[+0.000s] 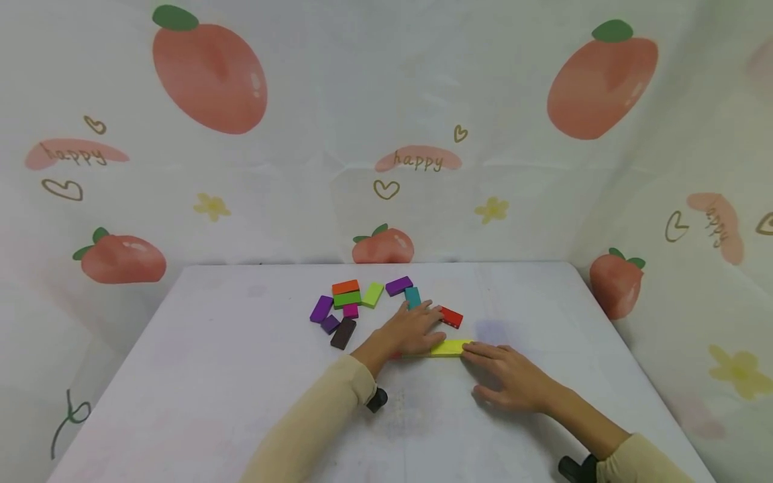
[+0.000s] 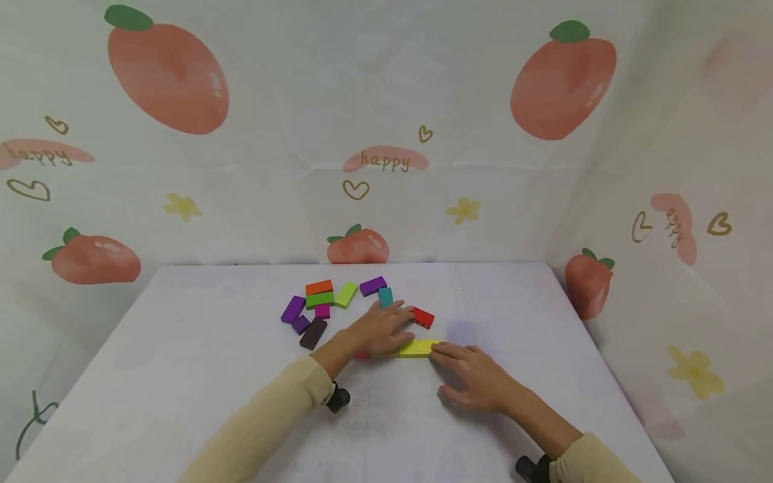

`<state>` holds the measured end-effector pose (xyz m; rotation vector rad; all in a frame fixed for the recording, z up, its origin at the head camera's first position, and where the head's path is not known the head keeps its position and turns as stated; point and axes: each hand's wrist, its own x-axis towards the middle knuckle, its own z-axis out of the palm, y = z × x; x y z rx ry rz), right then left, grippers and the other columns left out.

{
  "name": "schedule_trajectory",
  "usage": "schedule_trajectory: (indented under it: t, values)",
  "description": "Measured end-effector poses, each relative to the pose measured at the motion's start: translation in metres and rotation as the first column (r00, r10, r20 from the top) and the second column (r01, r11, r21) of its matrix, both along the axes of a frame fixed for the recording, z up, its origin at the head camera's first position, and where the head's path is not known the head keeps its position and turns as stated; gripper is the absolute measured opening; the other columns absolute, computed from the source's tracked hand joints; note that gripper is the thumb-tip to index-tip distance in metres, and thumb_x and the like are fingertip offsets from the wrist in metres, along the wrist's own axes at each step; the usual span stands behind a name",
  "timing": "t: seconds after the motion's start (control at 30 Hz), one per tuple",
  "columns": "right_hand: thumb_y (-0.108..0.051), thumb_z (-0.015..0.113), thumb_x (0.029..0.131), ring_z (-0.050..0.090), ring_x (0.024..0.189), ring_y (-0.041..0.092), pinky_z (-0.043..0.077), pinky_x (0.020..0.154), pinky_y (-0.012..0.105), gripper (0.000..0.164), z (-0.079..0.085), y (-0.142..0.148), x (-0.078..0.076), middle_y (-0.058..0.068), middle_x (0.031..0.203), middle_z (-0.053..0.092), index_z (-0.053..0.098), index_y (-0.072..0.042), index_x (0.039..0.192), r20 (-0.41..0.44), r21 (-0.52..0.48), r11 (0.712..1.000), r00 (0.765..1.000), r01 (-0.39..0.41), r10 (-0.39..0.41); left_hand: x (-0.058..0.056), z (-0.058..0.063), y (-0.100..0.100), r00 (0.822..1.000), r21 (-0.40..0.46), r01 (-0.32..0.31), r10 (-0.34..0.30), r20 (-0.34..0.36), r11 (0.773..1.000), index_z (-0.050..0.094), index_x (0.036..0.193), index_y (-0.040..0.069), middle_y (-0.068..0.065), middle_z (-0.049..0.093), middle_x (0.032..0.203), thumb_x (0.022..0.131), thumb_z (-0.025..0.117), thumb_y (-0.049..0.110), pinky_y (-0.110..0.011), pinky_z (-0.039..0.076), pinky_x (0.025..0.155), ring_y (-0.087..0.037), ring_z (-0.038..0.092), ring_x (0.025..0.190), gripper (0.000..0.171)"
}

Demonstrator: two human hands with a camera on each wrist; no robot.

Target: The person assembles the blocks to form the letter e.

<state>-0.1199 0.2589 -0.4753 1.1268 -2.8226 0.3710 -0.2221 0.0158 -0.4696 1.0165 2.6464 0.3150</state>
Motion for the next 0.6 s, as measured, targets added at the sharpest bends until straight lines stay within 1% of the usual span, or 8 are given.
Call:
schedule_trajectory:
  t: [0.07,0.17,0.3,0.33,0.4,0.47,0.6]
  values:
    - [-0.032,0.076,0.085,0.057,0.125,0.026,0.051,0.091,0.054,0.058,0.001,0.000,0.000,0.010,0.139,0.059,0.061,-0.005,0.135,0.012,0.005,1.000,1.000,0.003,-0.003,0.001,0.000,0.003,1.000,0.009,0.015,-0.015,-0.014,1.000,0.044,0.151,0.020,0.003,0.036,0.159,0.102,0.041,0.050,-0.052,0.014,0.121,-0.017,0.017,0.152,0.057]
    - [-0.033,0.075,0.085,0.056,0.126,0.026,0.051,0.093,0.054,0.058,0.001,-0.001,0.001,0.009,0.140,0.058,0.061,-0.006,0.135,0.031,0.012,1.000,0.999,0.018,-0.018,0.003,-0.001,0.007,0.998,0.009,0.040,-0.040,-0.056,0.999,0.045,0.150,0.019,0.002,0.036,0.159,0.103,0.040,0.050,-0.049,0.016,0.121,-0.017,0.016,0.152,0.056]
    - [-0.033,0.075,0.085,0.055,0.127,0.025,0.050,0.094,0.053,0.059,0.001,-0.001,0.001,0.008,0.141,0.058,0.061,-0.006,0.135,0.038,0.014,1.000,0.999,0.025,-0.026,0.008,-0.003,0.013,0.989,-0.037,0.074,-0.078,-0.128,0.997,0.045,0.151,0.018,0.002,0.034,0.160,0.104,0.038,0.049,-0.048,0.017,0.121,-0.017,0.018,0.151,0.056]
    - [-0.033,0.075,0.085,0.056,0.127,0.025,0.051,0.094,0.053,0.059,0.001,-0.001,0.001,0.008,0.140,0.058,0.061,-0.006,0.135,0.037,0.016,1.000,0.999,0.024,-0.025,0.010,-0.004,0.015,0.987,-0.048,0.079,-0.084,-0.137,0.996,0.044,0.152,0.018,0.001,0.034,0.160,0.105,0.037,0.048,-0.049,0.017,0.121,-0.017,0.018,0.151,0.056]
    - [-0.033,0.075,0.085,0.055,0.127,0.025,0.050,0.094,0.053,0.058,0.001,-0.001,0.001,0.008,0.141,0.058,0.061,-0.006,0.136,0.043,0.017,1.000,0.999,0.027,-0.027,0.014,-0.004,0.019,0.985,-0.068,0.084,-0.093,-0.143,0.994,0.042,0.153,0.018,0.001,0.033,0.160,0.105,0.036,0.049,-0.049,0.018,0.120,-0.017,0.022,0.150,0.058]
    - [-0.034,0.075,0.085,0.055,0.128,0.025,0.050,0.094,0.053,0.059,0.001,-0.001,0.000,0.008,0.141,0.057,0.061,-0.007,0.136,0.047,0.014,1.000,0.999,0.027,-0.028,0.017,-0.005,0.022,0.987,-0.072,0.082,-0.092,-0.136,0.994,0.040,0.154,0.017,-0.001,0.033,0.160,0.105,0.033,0.050,-0.050,0.020,0.120,-0.017,0.025,0.149,0.059]
    - [-0.035,0.076,0.085,0.053,0.130,0.024,0.050,0.095,0.053,0.060,0.001,0.000,-0.001,0.007,0.143,0.056,0.061,-0.008,0.136,0.047,0.011,1.000,0.998,0.029,-0.030,0.018,-0.005,0.026,0.994,-0.055,0.072,-0.076,-0.081,0.996,0.039,0.154,0.017,-0.002,0.033,0.160,0.106,0.025,0.053,-0.048,0.020,0.120,-0.018,0.028,0.148,0.062]
